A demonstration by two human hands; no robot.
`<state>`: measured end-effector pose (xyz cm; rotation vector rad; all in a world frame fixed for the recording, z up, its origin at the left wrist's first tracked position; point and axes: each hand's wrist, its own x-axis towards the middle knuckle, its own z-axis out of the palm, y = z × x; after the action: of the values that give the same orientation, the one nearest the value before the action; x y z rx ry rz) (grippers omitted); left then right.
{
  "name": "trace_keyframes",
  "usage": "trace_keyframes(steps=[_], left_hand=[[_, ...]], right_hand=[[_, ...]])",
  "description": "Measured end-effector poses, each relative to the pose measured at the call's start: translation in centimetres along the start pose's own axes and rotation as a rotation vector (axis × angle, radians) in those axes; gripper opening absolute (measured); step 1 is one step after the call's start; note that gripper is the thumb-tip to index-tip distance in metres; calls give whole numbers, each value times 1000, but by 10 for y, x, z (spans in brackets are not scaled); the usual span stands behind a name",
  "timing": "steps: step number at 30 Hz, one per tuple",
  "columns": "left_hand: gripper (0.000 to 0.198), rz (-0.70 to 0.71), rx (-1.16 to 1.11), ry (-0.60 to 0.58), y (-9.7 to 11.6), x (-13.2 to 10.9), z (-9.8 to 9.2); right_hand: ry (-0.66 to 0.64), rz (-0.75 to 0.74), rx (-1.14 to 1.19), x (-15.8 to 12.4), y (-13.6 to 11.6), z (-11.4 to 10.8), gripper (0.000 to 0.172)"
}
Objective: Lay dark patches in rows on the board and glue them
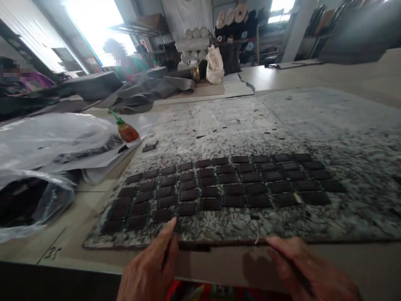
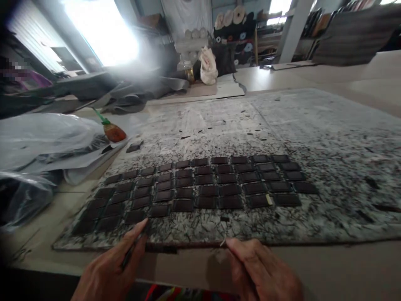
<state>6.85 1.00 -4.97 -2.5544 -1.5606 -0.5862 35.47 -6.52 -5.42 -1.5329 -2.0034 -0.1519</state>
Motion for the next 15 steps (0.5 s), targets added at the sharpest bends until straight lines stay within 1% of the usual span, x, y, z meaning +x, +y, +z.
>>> trace_keyframes(steps=[4, 7, 11, 15], left_hand=[[37, 32, 27, 27, -8, -5, 7], [38, 51, 38, 42, -12, -7, 12], [35, 72, 20, 32, -8, -5, 8], [37, 62, 25, 19, -2, -2, 2]], right_hand=[[26, 53, -111, 18, -8, 8, 24], [-10, 89, -172, 29, -13, 17, 31], [-61, 76, -209, 35, -18, 23, 36], [-72, 37, -206, 37, -21, 24, 36]])
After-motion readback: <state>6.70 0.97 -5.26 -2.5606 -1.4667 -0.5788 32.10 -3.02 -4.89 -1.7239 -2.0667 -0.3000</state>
